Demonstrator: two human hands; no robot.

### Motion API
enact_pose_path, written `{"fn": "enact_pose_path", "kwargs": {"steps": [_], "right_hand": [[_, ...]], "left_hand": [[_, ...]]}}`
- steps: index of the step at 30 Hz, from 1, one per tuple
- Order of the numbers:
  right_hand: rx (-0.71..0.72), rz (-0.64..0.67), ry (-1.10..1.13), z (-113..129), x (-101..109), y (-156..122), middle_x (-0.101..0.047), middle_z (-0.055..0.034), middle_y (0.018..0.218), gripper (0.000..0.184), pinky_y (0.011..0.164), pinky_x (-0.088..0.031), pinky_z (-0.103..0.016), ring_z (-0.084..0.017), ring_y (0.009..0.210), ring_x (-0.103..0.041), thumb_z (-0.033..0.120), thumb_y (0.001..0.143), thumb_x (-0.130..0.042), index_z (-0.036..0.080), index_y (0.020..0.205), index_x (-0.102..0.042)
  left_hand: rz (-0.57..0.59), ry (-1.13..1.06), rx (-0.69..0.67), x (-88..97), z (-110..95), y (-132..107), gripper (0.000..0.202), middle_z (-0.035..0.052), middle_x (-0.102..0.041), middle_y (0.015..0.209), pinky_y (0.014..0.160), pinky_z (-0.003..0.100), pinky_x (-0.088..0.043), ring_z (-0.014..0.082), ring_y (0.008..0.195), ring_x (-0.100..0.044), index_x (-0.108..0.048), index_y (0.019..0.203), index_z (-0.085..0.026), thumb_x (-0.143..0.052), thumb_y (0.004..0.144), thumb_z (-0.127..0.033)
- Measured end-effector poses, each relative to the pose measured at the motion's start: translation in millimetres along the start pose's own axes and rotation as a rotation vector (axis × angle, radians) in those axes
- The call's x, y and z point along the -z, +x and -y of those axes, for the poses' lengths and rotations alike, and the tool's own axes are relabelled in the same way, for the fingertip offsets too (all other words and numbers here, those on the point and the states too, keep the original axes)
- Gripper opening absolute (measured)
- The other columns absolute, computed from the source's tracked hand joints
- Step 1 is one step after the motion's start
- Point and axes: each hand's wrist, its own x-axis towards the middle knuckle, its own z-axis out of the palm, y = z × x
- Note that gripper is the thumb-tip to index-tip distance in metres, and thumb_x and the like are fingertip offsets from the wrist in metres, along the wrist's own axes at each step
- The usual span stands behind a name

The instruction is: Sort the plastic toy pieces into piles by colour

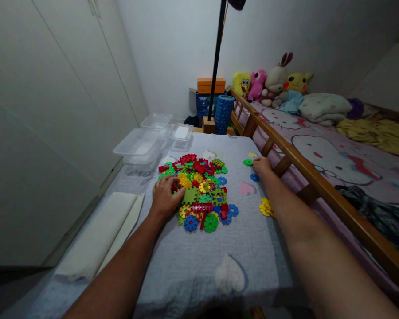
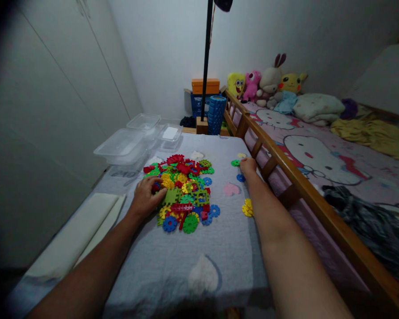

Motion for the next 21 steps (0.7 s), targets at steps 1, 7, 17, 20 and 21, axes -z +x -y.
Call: {"fn": "enact_pose_path", "kwargs": {"steps": [1,7,17,20,21], "right_hand": [[-0.029,-0.026,-0.012,1,0,-1,-0.059,-0.0022,0.064,0.009,0.062,-0.041,-0.028,-0.016,0.063,-0.053,0.012,0.072,-0.056,0.021,0.074,-0.055],[0.079,-0.050,-0.043,31,-2,-34,-0.070,-0.0037,0.085,0.012,0.077,-0.049,-0.026,-0.018,0.084,-0.064,0.014,0.072,-0.060,0.023,0.080,-0.064],[0.448,0.180,-0.217,74,-42,-100,-0.071,-0.0100,0.111,0.032,0.099,-0.044,-0.031,-0.022,0.107,-0.062,0.018,0.082,-0.064,0.019,0.112,-0.075],[0.429,0.162,-0.284,73,-49,-107,-0.069,-0.0132,0.114,0.034,0.101,-0.042,-0.034,-0.025,0.111,-0.059,0.023,0.085,-0.065,0.018,0.118,-0.075],[0.423,0.155,-0.288,72,-50,-108,-0.069,-0.0137,0.115,0.033,0.101,-0.041,-0.034,-0.025,0.111,-0.058,0.024,0.087,-0.065,0.018,0.118,-0.075]], "left_hand": [[0.000,0.000,0.001,-0.1,0,0,0.030,0.0102,-0.065,0.121,0.109,0.051,-0.042,0.0313,0.119,-0.058,-0.066,0.103,-0.023,-0.061,0.080,-0.041],[-0.003,-0.002,0.009,-1.3,1,0,0.030,0.0100,-0.065,0.120,0.109,0.050,-0.042,0.0309,0.119,-0.058,-0.066,0.104,-0.023,-0.061,0.080,-0.041],[0.005,0.006,0.013,0.0,0,0,0.032,0.0113,-0.065,0.120,0.109,0.050,-0.043,0.0316,0.119,-0.058,-0.068,0.104,-0.021,-0.062,0.080,-0.041],[0.005,0.001,0.007,0.1,0,0,0.032,0.0116,-0.065,0.120,0.109,0.050,-0.042,0.0316,0.119,-0.059,-0.068,0.104,-0.021,-0.061,0.080,-0.042],[0.006,0.000,0.007,0.3,0,0,0.032,0.0113,-0.065,0.121,0.109,0.050,-0.042,0.0317,0.119,-0.058,-0.068,0.104,-0.021,-0.061,0.080,-0.042]]}}
